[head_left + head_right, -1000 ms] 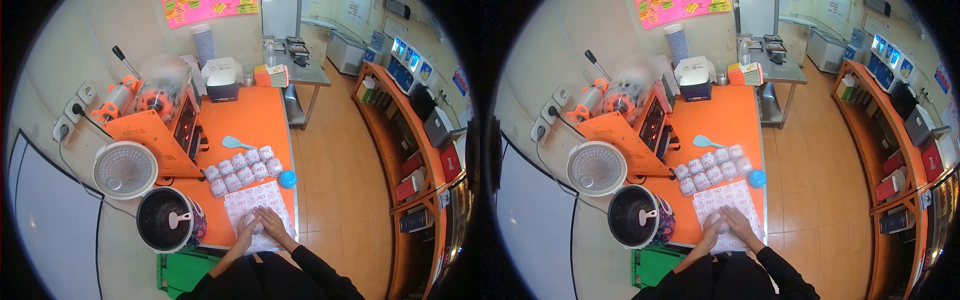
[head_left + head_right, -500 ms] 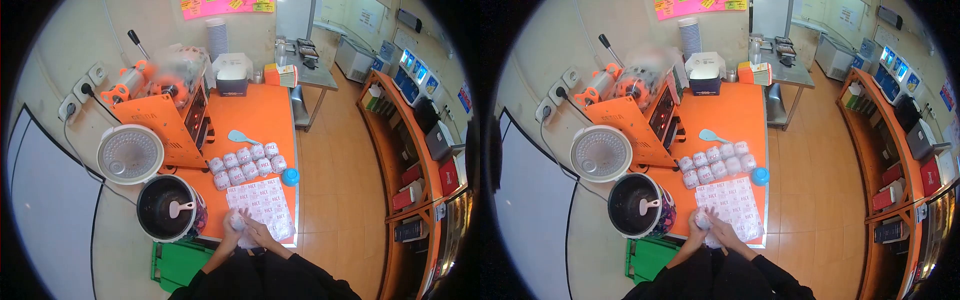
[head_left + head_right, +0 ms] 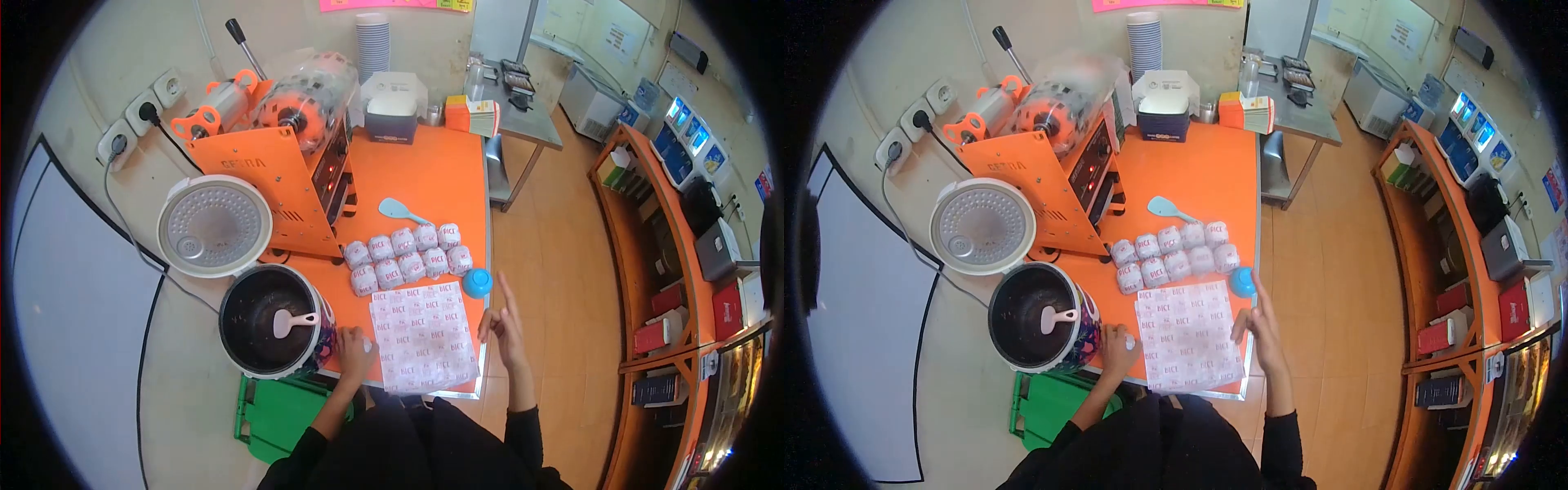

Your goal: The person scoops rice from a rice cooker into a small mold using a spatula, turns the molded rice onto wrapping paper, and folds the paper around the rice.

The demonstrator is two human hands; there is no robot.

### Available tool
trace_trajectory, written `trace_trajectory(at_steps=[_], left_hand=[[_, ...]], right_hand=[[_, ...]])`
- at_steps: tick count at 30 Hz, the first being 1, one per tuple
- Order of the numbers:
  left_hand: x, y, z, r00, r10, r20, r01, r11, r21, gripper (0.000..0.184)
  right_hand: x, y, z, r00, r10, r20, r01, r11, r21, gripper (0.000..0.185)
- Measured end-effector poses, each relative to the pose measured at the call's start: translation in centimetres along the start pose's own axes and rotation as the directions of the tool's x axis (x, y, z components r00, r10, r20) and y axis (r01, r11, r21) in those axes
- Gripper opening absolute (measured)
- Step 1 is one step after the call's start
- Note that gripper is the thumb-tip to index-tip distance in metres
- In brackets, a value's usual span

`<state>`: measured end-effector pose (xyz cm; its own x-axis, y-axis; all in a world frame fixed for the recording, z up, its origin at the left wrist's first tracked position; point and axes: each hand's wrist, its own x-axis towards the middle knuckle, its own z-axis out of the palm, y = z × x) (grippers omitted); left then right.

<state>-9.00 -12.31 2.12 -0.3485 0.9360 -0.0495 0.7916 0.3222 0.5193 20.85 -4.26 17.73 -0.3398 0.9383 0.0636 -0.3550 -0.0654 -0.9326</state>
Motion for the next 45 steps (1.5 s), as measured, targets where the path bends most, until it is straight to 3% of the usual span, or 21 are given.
trace_trajectory(at_steps=[2,3,4,7,9,12,14,15,16,18,21,25,27,28,30,33,37,39,40,42,45], left_hand=[[-0.6,0.5,0.2,0.952,0.254,-0.173,-0.22,0.956,0.193,0.039],[-0.9,0.5,0.1,0.904,0.377,-0.202,-0.319,0.908,0.27,0.041],[-1.4,1.0,-0.4,0.907,0.372,-0.196,-0.316,0.91,0.267,0.041],[-2.6,2.2,-1.1,0.852,0.483,-0.202,-0.39,0.843,0.371,0.04],[-4.2,2.4,-0.8,0.926,0.341,0.161,-0.355,0.932,0.072,0.039],[-6.2,2.3,-0.1,0.887,0.367,0.28,-0.361,0.93,-0.074,0.042],[-6.8,1.0,1.1,0.855,0.451,0.257,-0.445,0.891,-0.084,0.052],[-7.1,0.8,1.1,0.832,0.496,0.249,-0.498,0.865,-0.058,0.058],[-7.4,0.7,1.0,0.806,0.539,0.243,-0.549,0.835,-0.032,0.064],[-7.9,0.7,1.1,0.811,0.514,0.281,-0.523,0.851,-0.047,0.067],[-8.3,0.0,2.1,0.817,0.5,0.287,-0.511,0.859,-0.041,0.071],[-8.6,0.0,2.3,0.812,0.52,0.264,-0.54,0.841,0.007,0.069],[-8.5,0.2,2.2,0.818,0.525,0.236,-0.533,0.845,-0.036,0.066],[-8.5,0.7,1.8,0.821,0.529,0.215,-0.526,0.847,-0.077,0.064],[-8.7,1.5,1.1,0.842,0.513,0.166,-0.5,0.858,-0.117,0.062],[-8.6,0.9,1.9,0.86,0.494,0.126,-0.48,0.868,-0.13,0.061],[-8.8,0.5,2.4,0.864,0.493,0.103,-0.482,0.868,-0.119,0.063],[-8.6,0.8,2.1,0.872,0.484,0.078,-0.467,0.868,-0.168,0.064],[-8.4,0.8,2.0,0.872,0.483,0.072,-0.468,0.869,-0.164,0.064],[-7.9,0.8,1.8,0.889,0.451,0.077,-0.429,0.88,-0.203,0.06],[-6.7,0.7,1.3,0.888,0.443,0.123,-0.402,0.877,-0.263,0.057]], right_hand=[[-0.6,0.1,-0.5,0.993,-0.036,-0.109,0.02,0.988,-0.151,0.061],[-1.1,1.1,-1.8,0.999,0.031,-0.009,-0.032,0.982,-0.187,0.057],[-1.5,2.2,-2.8,0.991,0.101,0.09,-0.079,0.971,-0.228,0.056],[-1.9,5.2,-3.9,0.976,0.206,0.071,-0.161,0.901,-0.404,0.053],[-1.9,4.4,-1.2,0.99,0.137,-0.042,-0.142,0.913,-0.383,0.047],[-2.6,6.3,-2.1,0.977,0.074,-0.2,-0.138,0.934,-0.33,0.03],[-3.6,7.9,-4.0,0.975,0.141,-0.173,-0.223,0.569,-0.792,0.036],[-4.4,10.6,-6.4,0.984,0.126,-0.124,-0.167,0.442,-0.881,0.045],[-5.4,11.3,-6.7,0.982,0.133,-0.131,-0.177,0.441,-0.88,0.045],[-6.9,12.6,-7.4,0.949,0.192,-0.251,-0.281,0.151,-0.948,0.04],[-7.9,11.9,-5.4,0.909,0.049,-0.413,-0.416,0.126,-0.901,0.035],[-8.5,13.7,-6.3,0.912,0.0,-0.409,-0.407,0.104,-0.907,0.029],[-8.4,14.4,-7.0,0.966,-0.031,-0.255,-0.257,-0.089,-0.962,0.028],[-8.1,14.6,-7.4,0.969,-0.031,-0.247,-0.249,-0.095,-0.964,0.028],[-8.2,15.2,-8.3,0.947,0.043,-0.319,-0.322,0.112,-0.94,0.026],[-8.0,14.2,-7.9,0.922,0.094,-0.376,-0.387,0.276,-0.88,0.025],[-8.0,13.7,-7.6,0.872,0.228,-0.433,-0.483,0.264,-0.835,0.028],[-7.8,11.6,-4.6,0.98,-0.04,-0.193,-0.196,-0.098,-0.976,0.038],[-7.7,12.2,-4.5,0.981,-0.044,-0.188,-0.191,-0.096,-0.977,0.038],[-8.2,13.8,-4.5,0.989,0.053,0.139,0.122,0.249,-0.961,0.046],[-7.3,14.7,-2.2,0.945,-0.012,0.328,0.318,0.275,-0.907,0.05]])
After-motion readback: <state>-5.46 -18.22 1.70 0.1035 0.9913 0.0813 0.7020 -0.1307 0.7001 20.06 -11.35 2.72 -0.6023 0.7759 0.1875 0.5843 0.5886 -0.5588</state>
